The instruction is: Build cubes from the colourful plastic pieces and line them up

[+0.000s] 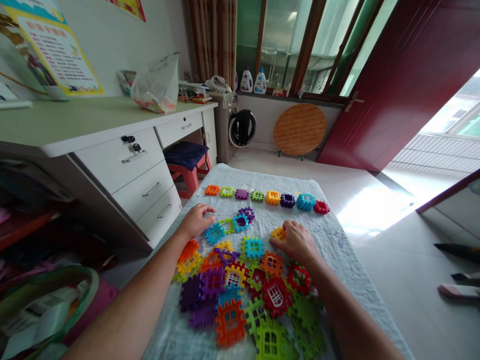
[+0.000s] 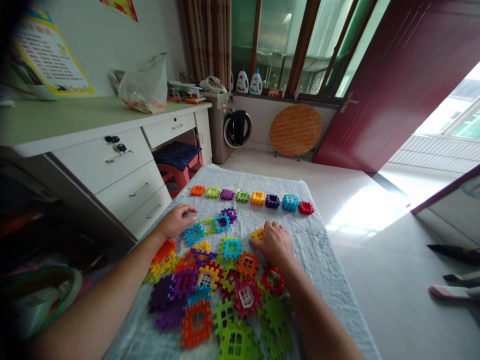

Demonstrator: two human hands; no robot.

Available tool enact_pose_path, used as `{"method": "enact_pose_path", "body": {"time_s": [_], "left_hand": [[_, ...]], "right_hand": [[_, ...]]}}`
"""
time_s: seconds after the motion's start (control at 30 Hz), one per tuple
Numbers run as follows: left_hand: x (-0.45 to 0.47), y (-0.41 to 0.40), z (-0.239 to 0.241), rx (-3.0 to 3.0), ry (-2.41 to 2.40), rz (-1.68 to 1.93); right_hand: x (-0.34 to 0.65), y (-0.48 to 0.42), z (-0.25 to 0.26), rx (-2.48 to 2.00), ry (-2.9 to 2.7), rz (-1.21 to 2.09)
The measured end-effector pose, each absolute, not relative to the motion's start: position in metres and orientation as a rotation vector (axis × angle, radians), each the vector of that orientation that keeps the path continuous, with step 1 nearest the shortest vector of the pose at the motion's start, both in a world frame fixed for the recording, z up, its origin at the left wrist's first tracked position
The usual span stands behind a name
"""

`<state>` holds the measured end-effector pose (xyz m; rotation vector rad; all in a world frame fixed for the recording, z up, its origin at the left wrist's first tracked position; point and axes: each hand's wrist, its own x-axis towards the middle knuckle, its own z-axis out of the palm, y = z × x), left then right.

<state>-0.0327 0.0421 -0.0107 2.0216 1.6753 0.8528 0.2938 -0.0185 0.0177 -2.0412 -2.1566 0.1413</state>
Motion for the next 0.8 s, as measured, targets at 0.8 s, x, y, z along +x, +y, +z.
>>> {"method": "enact_pose_path", "body": {"time_s": [0.8], "left_hand": [[-0.04,0.044,-0.017,2.112,1.603,0.846]], "right_hand": [[0.301,0.038,0.055,-1.746,-2.27,0.076]]}}
